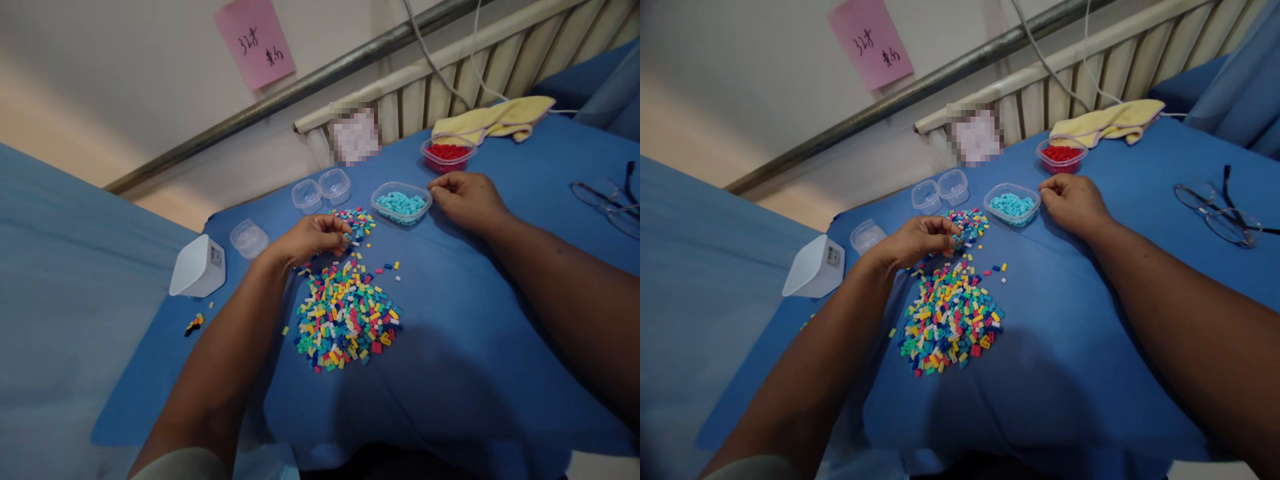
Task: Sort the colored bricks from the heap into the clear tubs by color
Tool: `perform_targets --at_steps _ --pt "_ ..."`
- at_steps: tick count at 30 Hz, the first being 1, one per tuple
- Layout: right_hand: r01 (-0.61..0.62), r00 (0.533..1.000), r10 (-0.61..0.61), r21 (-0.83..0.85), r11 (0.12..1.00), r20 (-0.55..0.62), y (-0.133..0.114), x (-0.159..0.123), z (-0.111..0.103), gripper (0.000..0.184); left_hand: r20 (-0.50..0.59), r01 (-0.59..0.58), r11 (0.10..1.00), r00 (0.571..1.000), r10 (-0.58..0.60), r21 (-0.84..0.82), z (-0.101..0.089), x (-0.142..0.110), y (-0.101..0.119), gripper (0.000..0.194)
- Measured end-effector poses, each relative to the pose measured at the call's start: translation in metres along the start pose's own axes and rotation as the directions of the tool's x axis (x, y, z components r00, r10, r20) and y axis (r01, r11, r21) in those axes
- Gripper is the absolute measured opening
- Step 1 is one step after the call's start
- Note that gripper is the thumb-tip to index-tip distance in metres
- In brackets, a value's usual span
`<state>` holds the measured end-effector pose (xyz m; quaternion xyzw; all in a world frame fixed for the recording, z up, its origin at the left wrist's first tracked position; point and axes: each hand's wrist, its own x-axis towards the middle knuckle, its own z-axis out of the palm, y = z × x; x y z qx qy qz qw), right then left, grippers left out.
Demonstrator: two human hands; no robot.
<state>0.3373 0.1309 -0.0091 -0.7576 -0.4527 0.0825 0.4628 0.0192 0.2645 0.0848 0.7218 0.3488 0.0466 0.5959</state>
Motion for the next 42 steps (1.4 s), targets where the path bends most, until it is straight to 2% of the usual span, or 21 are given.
perform_targets --at_steps 3,7,11,14,16,19,22,26,30,32,35,39,42 --pt "0.002 1.000 -0.002 0.005 1.000 0.004 -0.001 0.001 0.000 0.023 -0.020 -0.022 0.996 1.000 0.021 -0.088 0.005 0.010 0.008 0.025" --pt "0.003 1.000 -0.003 0.000 1.000 0.023 -0.001 0.001 0.001 0.020 -0.087 -0.084 0.996 0.993 0.081 -0.023 0.018 0.038 0.038 0.017" --pt "0.002 1.000 -0.002 0.002 1.000 0.020 0.000 0.001 0.002 0.021 -0.141 -0.172 0.963 0.969 0.204 0.209 0.031 0.074 0.065 0.022" --pt "-0.003 0.999 0.003 0.011 1.000 0.034 0.000 0.001 0.003 0.022 -0.091 -0.213 0.889 0.958 0.271 0.405 0.037 0.092 0.073 0.037" --pt "-0.008 0.999 0.008 0.005 1.000 0.039 -0.001 0.002 0.003 0.023 -0.066 -0.236 0.825 0.948 0.312 0.514 0.039 0.095 0.074 0.044" --pt "0.005 0.999 -0.005 -0.002 1.000 0.032 -0.001 0.001 0.003 0.023 -0.087 -0.260 0.740 0.915 0.394 0.620 0.035 0.086 0.072 0.047" --pt "0.007 0.999 -0.008 0.010 1.000 0.037 0.001 0.001 0.002 0.022 -0.113 -0.242 0.718 0.906 0.408 0.652 0.023 0.063 0.065 0.034" --pt "-0.008 0.999 0.008 0.012 1.000 0.043 0.001 0.000 0.001 0.022 -0.103 -0.134 0.676 0.949 0.299 0.725 -0.001 0.017 0.045 0.017" --pt "-0.021 0.998 0.021 -0.002 1.000 0.051 -0.001 -0.002 -0.002 0.021 -0.083 -0.045 0.591 0.979 0.188 0.805 -0.015 -0.024 0.018 0.016" --pt "-0.036 0.998 0.036 -0.006 0.999 0.050 -0.003 -0.004 -0.003 0.021 -0.062 -0.043 0.553 0.983 0.171 0.832 -0.012 -0.035 0.006 0.020" --pt "-0.042 0.998 0.042 -0.011 0.999 0.036 -0.007 -0.007 -0.005 0.020 0.018 -0.107 0.453 0.981 0.195 0.885 0.001 -0.040 -0.004 0.027" --pt "-0.045 0.998 0.046 -0.022 0.999 0.031 -0.010 -0.008 -0.007 0.018 0.066 -0.124 0.296 0.978 0.199 0.947 0.019 -0.032 -0.006 0.029" --pt "-0.043 0.998 0.044 -0.018 0.999 0.036 -0.009 -0.007 -0.006 0.019 0.072 -0.106 0.228 0.986 0.153 0.968 0.024 -0.026 -0.002 0.028"
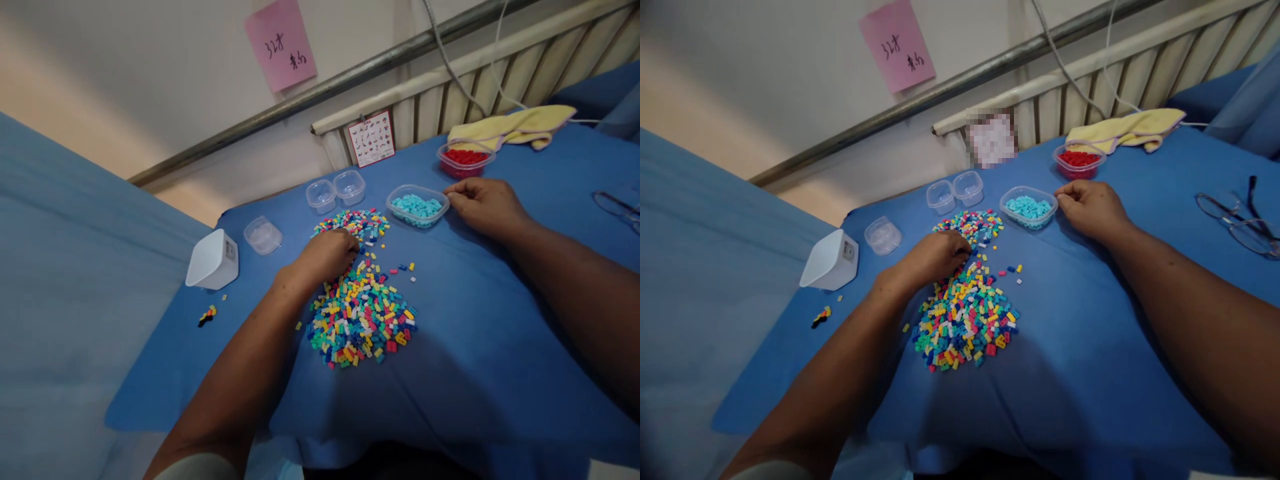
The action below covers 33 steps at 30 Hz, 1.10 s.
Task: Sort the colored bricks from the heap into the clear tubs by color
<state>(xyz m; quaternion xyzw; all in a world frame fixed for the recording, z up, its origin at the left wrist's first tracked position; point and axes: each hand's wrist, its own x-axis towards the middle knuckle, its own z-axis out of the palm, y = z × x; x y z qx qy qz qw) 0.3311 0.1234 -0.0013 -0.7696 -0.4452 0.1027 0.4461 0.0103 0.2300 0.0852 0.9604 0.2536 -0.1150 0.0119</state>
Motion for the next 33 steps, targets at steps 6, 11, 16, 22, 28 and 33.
perform_targets --at_steps 6,11,16,22,28,33 --pt "0.020 1.000 -0.020 0.000 1.000 0.007 0.006 0.004 0.004 0.022 -0.040 0.048 0.998 0.998 -0.049 -0.035 -0.007 0.007 0.003 0.030" --pt "0.038 0.999 -0.038 -0.010 0.999 0.014 0.007 0.006 0.005 0.021 -0.066 0.004 0.999 0.998 -0.006 -0.031 -0.002 0.019 0.000 0.036" --pt "0.036 0.999 -0.036 -0.032 0.999 0.001 0.007 0.008 0.007 0.023 -0.033 -0.029 0.999 0.999 0.029 -0.013 0.000 0.025 -0.006 0.038" --pt "0.047 0.999 -0.047 -0.022 0.999 0.026 0.009 0.008 0.007 0.022 0.011 -0.061 0.998 0.998 0.061 -0.002 -0.005 0.022 -0.004 0.034" --pt "0.037 0.999 -0.037 -0.061 0.997 0.007 0.005 0.007 0.006 0.025 0.041 -0.050 0.996 0.998 0.054 -0.075 -0.008 0.016 0.001 0.025" --pt "0.033 0.999 -0.033 -0.070 0.997 0.008 0.002 0.005 0.005 0.025 0.028 -0.029 0.997 0.999 0.032 -0.078 -0.009 0.013 0.008 0.022"
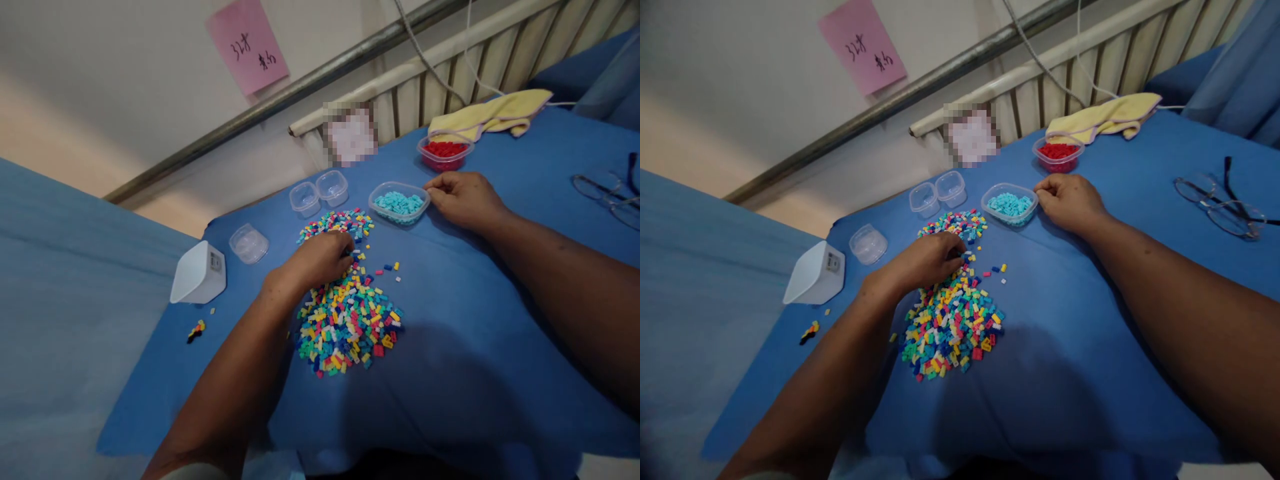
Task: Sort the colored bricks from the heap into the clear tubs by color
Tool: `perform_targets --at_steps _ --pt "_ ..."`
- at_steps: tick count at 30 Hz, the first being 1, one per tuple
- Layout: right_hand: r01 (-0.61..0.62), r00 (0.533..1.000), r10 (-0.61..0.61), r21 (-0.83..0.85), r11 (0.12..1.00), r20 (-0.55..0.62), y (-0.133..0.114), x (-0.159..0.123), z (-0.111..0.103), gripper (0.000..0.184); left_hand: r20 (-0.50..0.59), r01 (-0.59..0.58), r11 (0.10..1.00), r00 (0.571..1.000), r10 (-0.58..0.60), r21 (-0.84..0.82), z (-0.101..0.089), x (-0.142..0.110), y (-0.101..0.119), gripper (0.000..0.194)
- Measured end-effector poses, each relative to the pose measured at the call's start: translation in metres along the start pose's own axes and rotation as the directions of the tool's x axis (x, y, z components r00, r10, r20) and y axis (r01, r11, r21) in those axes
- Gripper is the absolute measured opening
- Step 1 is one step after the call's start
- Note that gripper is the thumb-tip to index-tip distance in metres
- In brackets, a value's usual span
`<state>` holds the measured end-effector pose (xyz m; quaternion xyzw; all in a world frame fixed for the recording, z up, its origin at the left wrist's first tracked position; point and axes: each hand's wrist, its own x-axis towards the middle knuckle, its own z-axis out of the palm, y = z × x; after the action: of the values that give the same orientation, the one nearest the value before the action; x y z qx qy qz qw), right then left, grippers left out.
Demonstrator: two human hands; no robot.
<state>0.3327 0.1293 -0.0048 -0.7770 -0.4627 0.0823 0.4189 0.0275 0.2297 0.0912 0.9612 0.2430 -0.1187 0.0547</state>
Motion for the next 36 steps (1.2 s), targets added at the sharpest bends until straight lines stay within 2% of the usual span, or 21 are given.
perform_targets --at_steps 8,13,15,18,21,24,27,31,34,36 --pt "-0.001 1.000 0.001 0.007 1.000 0.027 0.003 0.002 0.001 0.023 -0.003 0.078 0.997 0.997 -0.078 -0.009 0.002 -0.002 0.001 0.017" --pt "0.005 0.999 -0.005 -0.007 1.000 0.032 0.002 0.003 0.001 0.024 -0.119 0.044 0.985 0.991 -0.064 -0.167 -0.011 -0.001 0.002 0.006" --pt "0.005 1.000 -0.004 -0.008 1.000 0.028 0.002 0.003 0.002 0.025 -0.182 0.027 0.967 0.980 -0.075 -0.252 -0.020 0.008 0.005 0.007" --pt "-0.003 1.000 0.003 -0.008 1.000 0.024 0.002 0.003 0.002 0.025 -0.264 -0.020 0.940 0.962 -0.075 -0.342 -0.031 0.034 0.012 0.010" --pt "-0.012 1.000 0.012 0.003 1.000 0.027 0.002 0.003 0.002 0.024 -0.339 -0.098 0.919 0.940 -0.041 -0.382 -0.036 0.064 0.014 0.011" --pt "-0.015 0.999 0.014 0.031 0.999 0.047 0.003 0.003 0.001 0.022 -0.401 -0.147 0.905 0.915 -0.029 -0.399 -0.037 0.076 0.008 0.022" --pt "-0.022 0.999 0.019 0.068 0.997 0.046 0.004 0.003 0.002 0.020 -0.384 -0.105 0.928 0.922 -0.044 -0.358 -0.034 0.058 -0.004 0.023" --pt "-0.020 0.999 0.025 0.160 0.987 -0.030 0.004 0.003 0.005 0.018 -0.273 0.001 0.953 0.958 -0.088 -0.304 -0.015 0.007 -0.022 0.026" --pt "-0.023 0.995 0.045 0.233 0.972 -0.088 0.004 0.002 0.003 0.022 -0.198 -0.008 0.933 0.978 -0.067 -0.359 0.005 -0.029 -0.035 0.029" --pt "-0.016 0.988 0.056 0.264 0.964 -0.144 0.003 -0.001 0.000 0.025 -0.228 -0.001 0.883 0.966 -0.121 -0.470 0.014 -0.047 -0.043 0.031"
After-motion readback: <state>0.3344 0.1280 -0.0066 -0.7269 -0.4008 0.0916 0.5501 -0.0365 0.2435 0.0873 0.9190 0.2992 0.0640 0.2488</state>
